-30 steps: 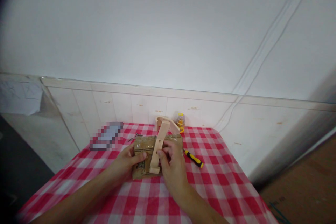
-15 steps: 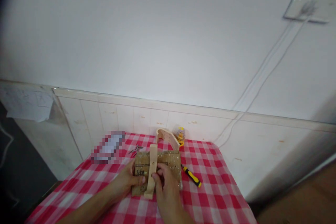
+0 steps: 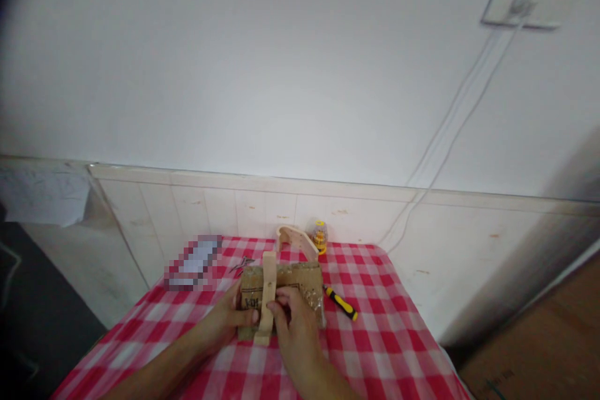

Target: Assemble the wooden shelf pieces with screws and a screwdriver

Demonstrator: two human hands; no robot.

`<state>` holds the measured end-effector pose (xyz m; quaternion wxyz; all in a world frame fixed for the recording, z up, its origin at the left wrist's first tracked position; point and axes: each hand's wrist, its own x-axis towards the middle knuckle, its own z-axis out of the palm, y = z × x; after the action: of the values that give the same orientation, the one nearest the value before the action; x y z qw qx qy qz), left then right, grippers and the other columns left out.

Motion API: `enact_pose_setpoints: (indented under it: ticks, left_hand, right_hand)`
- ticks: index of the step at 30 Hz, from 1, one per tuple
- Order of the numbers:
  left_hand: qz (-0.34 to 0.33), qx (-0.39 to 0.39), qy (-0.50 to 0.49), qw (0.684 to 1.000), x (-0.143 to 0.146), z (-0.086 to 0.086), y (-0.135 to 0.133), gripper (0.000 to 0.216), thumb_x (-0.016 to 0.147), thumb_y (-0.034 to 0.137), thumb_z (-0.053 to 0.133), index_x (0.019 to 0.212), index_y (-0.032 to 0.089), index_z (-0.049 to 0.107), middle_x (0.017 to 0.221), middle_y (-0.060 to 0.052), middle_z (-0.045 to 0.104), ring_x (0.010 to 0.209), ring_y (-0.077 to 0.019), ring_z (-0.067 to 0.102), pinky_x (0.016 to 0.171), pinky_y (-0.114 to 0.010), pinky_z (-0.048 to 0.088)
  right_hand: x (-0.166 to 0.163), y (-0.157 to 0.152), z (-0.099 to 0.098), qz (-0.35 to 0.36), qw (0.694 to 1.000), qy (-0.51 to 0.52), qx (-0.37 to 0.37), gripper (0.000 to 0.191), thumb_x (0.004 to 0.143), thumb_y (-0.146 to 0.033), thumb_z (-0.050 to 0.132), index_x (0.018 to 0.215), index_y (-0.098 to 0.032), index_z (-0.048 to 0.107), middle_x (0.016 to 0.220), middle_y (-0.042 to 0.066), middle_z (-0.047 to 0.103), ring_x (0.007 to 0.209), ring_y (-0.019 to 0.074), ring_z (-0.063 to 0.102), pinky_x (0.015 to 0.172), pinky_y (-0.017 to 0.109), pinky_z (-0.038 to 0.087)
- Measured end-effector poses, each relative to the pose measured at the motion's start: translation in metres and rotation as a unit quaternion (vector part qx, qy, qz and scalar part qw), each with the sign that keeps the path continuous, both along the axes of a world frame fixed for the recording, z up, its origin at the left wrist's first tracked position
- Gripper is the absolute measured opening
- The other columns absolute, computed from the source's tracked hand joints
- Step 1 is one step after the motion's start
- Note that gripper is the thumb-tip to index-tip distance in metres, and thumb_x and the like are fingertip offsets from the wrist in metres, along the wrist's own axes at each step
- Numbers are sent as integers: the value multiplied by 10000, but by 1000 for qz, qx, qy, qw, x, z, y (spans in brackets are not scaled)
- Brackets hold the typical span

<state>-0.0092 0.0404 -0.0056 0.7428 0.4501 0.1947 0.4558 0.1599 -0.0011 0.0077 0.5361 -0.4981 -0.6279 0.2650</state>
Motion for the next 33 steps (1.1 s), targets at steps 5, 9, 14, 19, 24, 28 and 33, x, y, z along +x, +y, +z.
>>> enact_pose_setpoints:
  ticks: [5, 9, 14, 19, 24, 28, 33]
  left_hand:
    - [3, 41, 33, 999, 1, -5, 0, 727, 600, 307, 984, 1193, 187, 581, 1029, -70, 738, 899, -226, 725, 780, -313, 566]
    - [8, 48, 34, 998, 4, -2, -4, 692, 631, 309, 973, 1182, 184, 574, 1020, -67, 740, 888, -214, 719, 772, -307, 563]
    - [11, 49, 26, 998, 7, 2, -8, 664, 690, 392, 940, 1224, 181, 608, 1100, -109, 745, 988, -258, 720, 901, -379, 547]
    - [46, 32, 30, 998, 8, -3, -5, 542, 791, 454, 858, 1206, 179, 642, 1172, -121, 726, 1039, -266, 698, 933, -392, 531]
    - [56, 27, 52, 997, 7, -9, -1, 477, 822, 446, 828, 1172, 171, 655, 1147, -119, 734, 1008, -262, 698, 899, -381, 544]
    - [69, 39, 66, 995, 7, -7, -1, 492, 838, 476, 800, 1193, 167, 654, 1154, -125, 740, 1009, -274, 701, 907, -392, 543]
    - [70, 57, 96, 991, 4, -2, -3, 525, 885, 507, 734, 1282, 180, 630, 1228, -122, 724, 1087, -285, 679, 934, -400, 538]
  right_hand:
    - [-2, -4, 3, 17, 999, -46, 18, 185, 968, -365, 611, 1011, -216, 711, 901, 82, 800, 809, 252, 763, 750, 363, 595]
    - [-1, -3, 6, -4, 993, -102, 67, 132, 953, -293, 627, 885, -221, 714, 838, 67, 763, 786, 240, 728, 750, 352, 567]
    - [-1, 0, 12, -10, 989, -132, 72, 174, 927, -231, 654, 764, -227, 713, 788, 50, 714, 751, 227, 682, 726, 335, 535]
    - [-2, -3, 5, 3, 989, -138, 54, 161, 940, -202, 649, 793, -212, 713, 773, 44, 718, 725, 218, 683, 708, 319, 523]
    - [-4, -4, -2, 8, 985, -152, 86, 140, 937, -121, 630, 858, -195, 720, 828, 50, 728, 761, 207, 696, 716, 299, 534]
    - [-3, -3, -1, 23, 981, -155, 111, 161, 945, -86, 612, 917, -197, 725, 868, 46, 736, 806, 200, 709, 754, 298, 555]
    - [6, -4, 1, 8, 955, -208, 209, 157, 987, -120, 568, 1046, -212, 682, 920, 52, 726, 832, 211, 698, 750, 336, 566]
